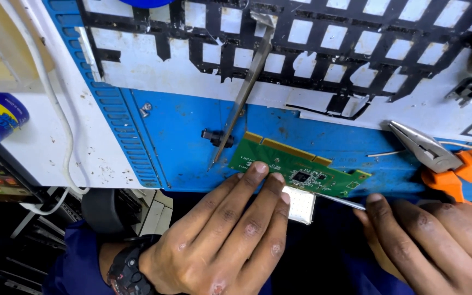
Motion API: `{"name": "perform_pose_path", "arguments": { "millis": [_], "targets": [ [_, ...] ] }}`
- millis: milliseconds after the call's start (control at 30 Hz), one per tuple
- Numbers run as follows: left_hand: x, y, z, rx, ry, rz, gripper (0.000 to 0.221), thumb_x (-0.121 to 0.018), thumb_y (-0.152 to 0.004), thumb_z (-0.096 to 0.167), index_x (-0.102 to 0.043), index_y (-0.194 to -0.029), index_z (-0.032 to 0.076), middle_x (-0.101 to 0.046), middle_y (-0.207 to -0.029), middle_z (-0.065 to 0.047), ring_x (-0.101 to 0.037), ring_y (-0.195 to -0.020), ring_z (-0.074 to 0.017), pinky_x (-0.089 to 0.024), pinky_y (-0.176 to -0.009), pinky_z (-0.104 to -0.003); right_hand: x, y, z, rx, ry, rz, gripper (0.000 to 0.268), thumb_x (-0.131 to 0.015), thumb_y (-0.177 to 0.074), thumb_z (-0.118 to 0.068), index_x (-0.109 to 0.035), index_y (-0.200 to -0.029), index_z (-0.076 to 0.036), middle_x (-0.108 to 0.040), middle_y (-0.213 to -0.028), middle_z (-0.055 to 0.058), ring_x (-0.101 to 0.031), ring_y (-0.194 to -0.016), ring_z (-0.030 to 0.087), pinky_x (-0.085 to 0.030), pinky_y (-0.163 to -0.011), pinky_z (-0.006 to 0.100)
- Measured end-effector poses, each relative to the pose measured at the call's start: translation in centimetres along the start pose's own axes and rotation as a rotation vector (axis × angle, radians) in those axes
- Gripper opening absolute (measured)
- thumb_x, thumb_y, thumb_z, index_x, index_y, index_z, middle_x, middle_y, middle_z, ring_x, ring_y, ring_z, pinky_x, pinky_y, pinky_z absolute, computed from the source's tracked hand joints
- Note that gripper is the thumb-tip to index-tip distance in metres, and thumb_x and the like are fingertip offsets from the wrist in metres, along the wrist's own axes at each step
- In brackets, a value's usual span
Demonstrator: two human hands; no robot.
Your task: Soldering components onto a circuit board at a repair workbench
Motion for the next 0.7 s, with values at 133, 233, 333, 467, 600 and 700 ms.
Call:
{"name": "perform_pose_path", "arguments": {
  "millis": [133, 233, 333, 467, 600, 700],
  "targets": [
    [0.2, 0.2, 0.1, -0.01, 0.005, 0.012, 0.016, -0.061, -0.108, 0.01, -0.075, -0.102, 0.009, -0.078, -0.11, -0.009, -0.079, -0.106, -0.0248, -0.067, -0.091, -0.03, 0.3, 0.8, -0.1, 0.078, 0.014, -0.025, 0.025, -0.078, -0.096, -0.015, -0.077, -0.104, 0.009, -0.073, -0.082, 0.019, -0.065, -0.056, 0.03, -0.054, -0.051, 0.041],
    [0.6, 0.0, 0.0, 0.005, 0.048, 0.013, 0.013, -0.063, -0.108, 0.009, -0.075, -0.102, 0.007, -0.078, -0.111, -0.011, -0.079, -0.107, -0.0268, -0.067, -0.091, -0.032, 0.5, 2.5, -1.0, -0.224, -0.03, 0.161, 0.022, -0.085, -0.098, 0.002, -0.078, -0.112, 0.017, -0.074, -0.1, 0.029, -0.063, -0.075, 0.041, -0.056, -0.075, 0.053],
    [0.8, 0.1, 0.2, -0.017, 0.053, 0.04, 0.015, -0.063, -0.107, 0.008, -0.076, -0.099, 0.007, -0.077, -0.11, -0.013, -0.08, -0.105, -0.0275, -0.067, -0.089, -0.032, 1.7, 1.8, -1.3, -0.358, -0.031, 0.131, 0.027, -0.084, -0.105, 0.009, -0.073, -0.129, 0.018, -0.075, -0.113, 0.034, -0.069, -0.088, 0.043, -0.057, -0.087, 0.054],
    [0.7, 0.5, 0.5, -0.028, 0.021, 0.063, 0.014, -0.066, -0.106, 0.008, -0.076, -0.097, 0.007, -0.078, -0.108, -0.014, -0.079, -0.104, -0.0278, -0.066, -0.087, -0.032, 2.1, -0.1, -1.2, -0.266, 0.054, 0.201, 0.015, -0.082, -0.104, 0.007, -0.08, -0.115, 0.017, -0.076, -0.1, 0.029, -0.06, -0.071, 0.039, -0.053, -0.07, 0.051],
    [0.7, 1.2, 0.8, -0.035, -0.022, 0.099, 0.017, -0.061, -0.107, 0.01, -0.075, -0.096, 0.007, -0.078, -0.108, -0.013, -0.079, -0.105, -0.0277, -0.066, -0.085, -0.031, 0.3, -0.7, -2.0, -0.208, 0.229, 0.381, 0.01, -0.079, -0.103, 0.013, -0.086, -0.108, 0.015, -0.077, -0.09, 0.028, -0.055, -0.058, 0.036, -0.048, -0.057, 0.046],
    [0.9, 1.5, 0.8, -0.051, -0.053, 0.116, 0.019, -0.058, -0.108, 0.011, -0.073, -0.097, 0.007, -0.077, -0.109, -0.013, -0.079, -0.105, -0.0274, -0.065, -0.086, -0.03, 0.0, -0.5, -2.0, -0.141, 0.34, 0.316, 0.014, -0.079, -0.103, 0.009, -0.087, -0.113, 0.012, -0.078, -0.094, 0.025, -0.054, -0.059, 0.033, -0.05, -0.059, 0.042]
  ]
}}
Point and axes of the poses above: each hand's wrist, its own y-axis away from the middle knuckle, its own x-axis out of the back of the hand, z = x × y, the point moved 1 cm from there along -y, towards the middle knuckle
